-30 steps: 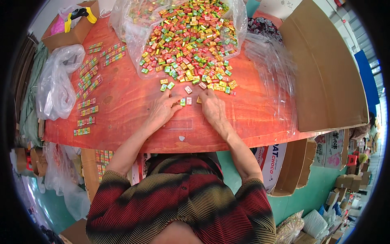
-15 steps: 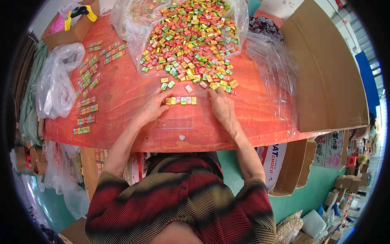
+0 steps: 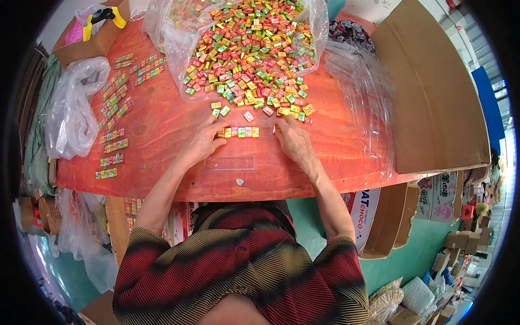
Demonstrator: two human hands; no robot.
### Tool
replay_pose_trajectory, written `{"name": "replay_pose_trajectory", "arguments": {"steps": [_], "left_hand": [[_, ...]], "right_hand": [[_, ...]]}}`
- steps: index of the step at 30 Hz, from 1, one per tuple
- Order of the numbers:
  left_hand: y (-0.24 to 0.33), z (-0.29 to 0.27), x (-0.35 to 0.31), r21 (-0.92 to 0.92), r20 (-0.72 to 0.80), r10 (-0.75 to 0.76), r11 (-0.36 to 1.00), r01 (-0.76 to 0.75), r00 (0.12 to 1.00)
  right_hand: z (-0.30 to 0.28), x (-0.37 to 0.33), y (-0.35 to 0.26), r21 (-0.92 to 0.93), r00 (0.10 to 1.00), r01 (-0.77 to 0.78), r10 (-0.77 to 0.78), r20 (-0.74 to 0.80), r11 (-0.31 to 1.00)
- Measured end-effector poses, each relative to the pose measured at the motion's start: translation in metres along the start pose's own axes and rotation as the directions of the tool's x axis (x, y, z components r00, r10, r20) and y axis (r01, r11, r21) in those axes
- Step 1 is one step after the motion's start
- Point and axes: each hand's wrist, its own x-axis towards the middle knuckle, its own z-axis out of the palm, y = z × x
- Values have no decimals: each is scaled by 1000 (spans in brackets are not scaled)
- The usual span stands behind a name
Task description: The person is sorting and arranging small colorful rectangular items into rows on a work table.
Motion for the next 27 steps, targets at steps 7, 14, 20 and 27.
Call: {"name": "replay_pose_trajectory", "arguments": {"steps": [7, 14, 20, 27], "left_hand": [[9, 0, 1, -11, -16, 27, 1000, -27, 1000], [10, 17, 3, 48, -60, 71, 996, -68, 996], [9, 22, 13, 65, -160, 135, 990, -126, 978], [39, 1, -34, 98, -175, 46, 995, -29, 983]], "right_hand": [[-1, 5, -22, 151, 992, 41, -58, 110, 988], [15, 10, -38, 182, 978, 79, -112, 177, 980], [21, 13, -37, 177, 987, 106, -125, 98, 978], [11, -16, -64, 200, 983, 150, -167, 73, 968]]}}
